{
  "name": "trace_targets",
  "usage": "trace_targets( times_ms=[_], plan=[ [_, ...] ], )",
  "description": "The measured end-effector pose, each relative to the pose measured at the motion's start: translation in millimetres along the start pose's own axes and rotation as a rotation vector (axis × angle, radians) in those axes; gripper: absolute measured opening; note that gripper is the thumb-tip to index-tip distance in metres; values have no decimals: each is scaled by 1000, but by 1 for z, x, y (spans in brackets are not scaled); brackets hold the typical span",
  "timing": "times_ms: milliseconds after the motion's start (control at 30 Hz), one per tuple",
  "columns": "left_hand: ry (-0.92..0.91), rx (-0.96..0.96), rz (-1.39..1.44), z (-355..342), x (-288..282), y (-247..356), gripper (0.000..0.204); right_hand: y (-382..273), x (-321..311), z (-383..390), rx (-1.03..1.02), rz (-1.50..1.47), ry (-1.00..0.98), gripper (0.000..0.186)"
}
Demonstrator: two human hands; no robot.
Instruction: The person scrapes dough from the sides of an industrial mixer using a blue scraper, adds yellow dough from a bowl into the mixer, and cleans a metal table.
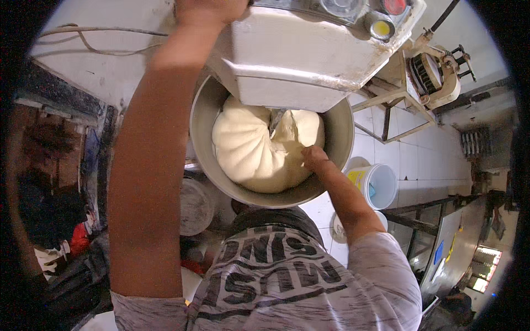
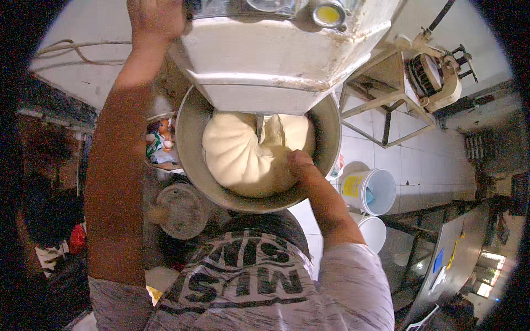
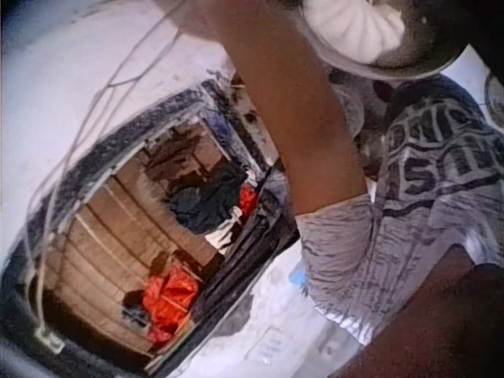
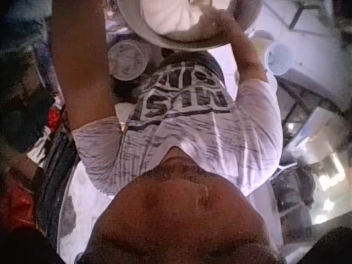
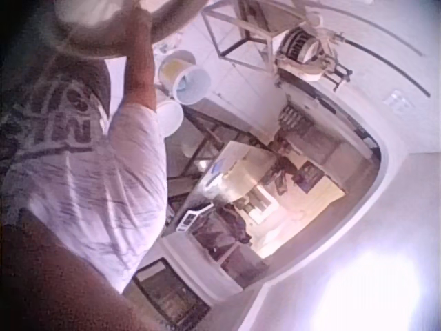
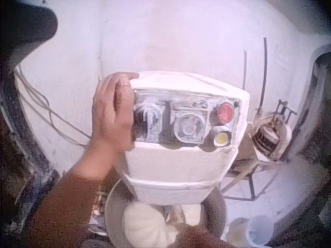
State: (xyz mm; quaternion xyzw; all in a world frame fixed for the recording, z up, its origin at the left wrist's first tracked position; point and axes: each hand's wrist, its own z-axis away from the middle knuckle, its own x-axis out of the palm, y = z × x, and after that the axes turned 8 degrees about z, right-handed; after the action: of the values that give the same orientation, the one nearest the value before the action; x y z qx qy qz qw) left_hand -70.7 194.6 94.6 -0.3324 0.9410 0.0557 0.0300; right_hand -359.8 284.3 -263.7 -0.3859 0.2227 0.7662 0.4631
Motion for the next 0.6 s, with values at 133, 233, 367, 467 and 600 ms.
trace_targets(
  times_ms=[133,233,367,467,600],
  plan=[
    [14,36,-36,-6,-9,-3,32,-18,2,22,-2,70,177,50],
    [23,-32,9,-4,-5,3,33,-47,21,4,-190,-128,-60,77],
    [45,-5,29,-1,-1,-3,36,-92,54,-40,-42,-72,-207,76],
    [25,-76,-6,-2,-4,2,37,-80,64,-46,260,-256,78,57],
    [15,-134,-55,0,-6,3,37,-28,10,-21,-54,57,-64,29]
  ],
)
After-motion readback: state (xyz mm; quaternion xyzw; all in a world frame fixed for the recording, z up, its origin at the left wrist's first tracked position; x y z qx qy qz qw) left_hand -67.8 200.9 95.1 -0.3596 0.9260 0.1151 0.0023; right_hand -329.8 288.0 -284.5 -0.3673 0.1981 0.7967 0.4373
